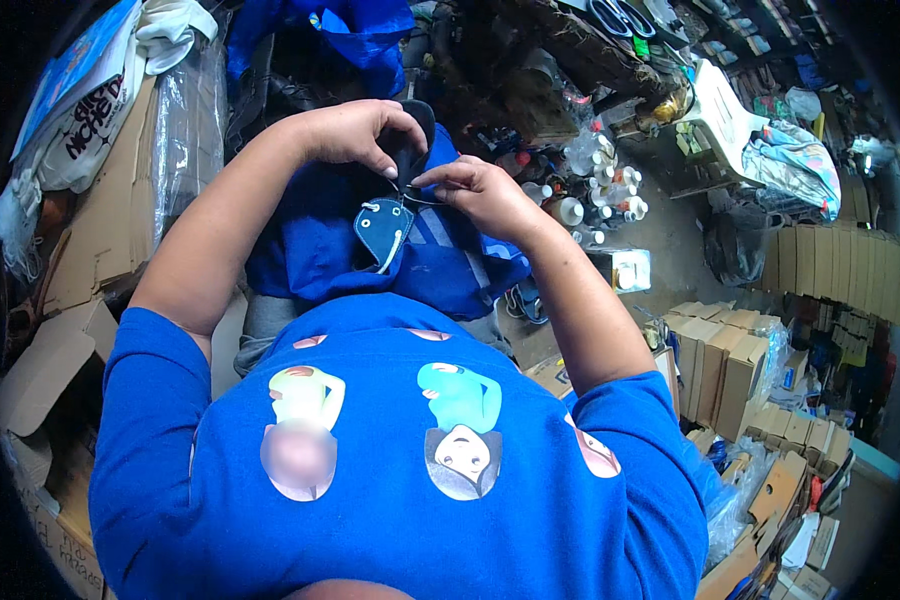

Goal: Sewing or stitching a blue shoe upper using a needle and thread.

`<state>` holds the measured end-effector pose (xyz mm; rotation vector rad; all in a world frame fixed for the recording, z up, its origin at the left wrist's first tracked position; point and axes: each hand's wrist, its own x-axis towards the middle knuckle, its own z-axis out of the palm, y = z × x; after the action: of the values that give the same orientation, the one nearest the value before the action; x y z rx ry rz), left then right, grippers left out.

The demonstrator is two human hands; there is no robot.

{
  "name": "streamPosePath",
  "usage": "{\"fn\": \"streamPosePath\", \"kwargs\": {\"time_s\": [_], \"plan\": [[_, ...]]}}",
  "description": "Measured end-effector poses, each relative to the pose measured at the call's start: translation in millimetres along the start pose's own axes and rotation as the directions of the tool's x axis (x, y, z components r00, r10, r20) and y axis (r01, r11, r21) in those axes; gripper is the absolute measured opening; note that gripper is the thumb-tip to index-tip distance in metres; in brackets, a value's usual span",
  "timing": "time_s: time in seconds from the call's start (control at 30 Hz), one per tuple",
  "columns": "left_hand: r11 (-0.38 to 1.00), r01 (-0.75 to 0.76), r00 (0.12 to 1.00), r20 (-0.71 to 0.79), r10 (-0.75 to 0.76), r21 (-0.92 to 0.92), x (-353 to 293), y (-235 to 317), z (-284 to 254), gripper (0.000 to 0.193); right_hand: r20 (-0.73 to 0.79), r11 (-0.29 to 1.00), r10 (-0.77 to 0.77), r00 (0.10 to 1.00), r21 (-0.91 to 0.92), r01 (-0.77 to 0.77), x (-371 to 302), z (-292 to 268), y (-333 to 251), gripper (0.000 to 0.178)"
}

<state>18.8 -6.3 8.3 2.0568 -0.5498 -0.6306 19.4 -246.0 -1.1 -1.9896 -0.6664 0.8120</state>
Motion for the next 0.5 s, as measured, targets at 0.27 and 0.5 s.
{"fn": "streamPosePath", "kwargs": {"time_s": [0.27,0.5], "plan": [[0.998,0.037,0.998,-0.054,-0.034,0.049,-1.1,1.0,4.1,0.043,-0.141,0.995,-0.101,0.985,-0.039,0.097,0.5,20.8,0.5,0.015],[0.972,-0.014,0.73,-0.662,0.171,0.235,-44.1,-19.3,18.8,0.04,-0.163,0.885,-0.313,0.936,-0.407,0.225,-12.8,20.6,-13.6,0.023]]}}
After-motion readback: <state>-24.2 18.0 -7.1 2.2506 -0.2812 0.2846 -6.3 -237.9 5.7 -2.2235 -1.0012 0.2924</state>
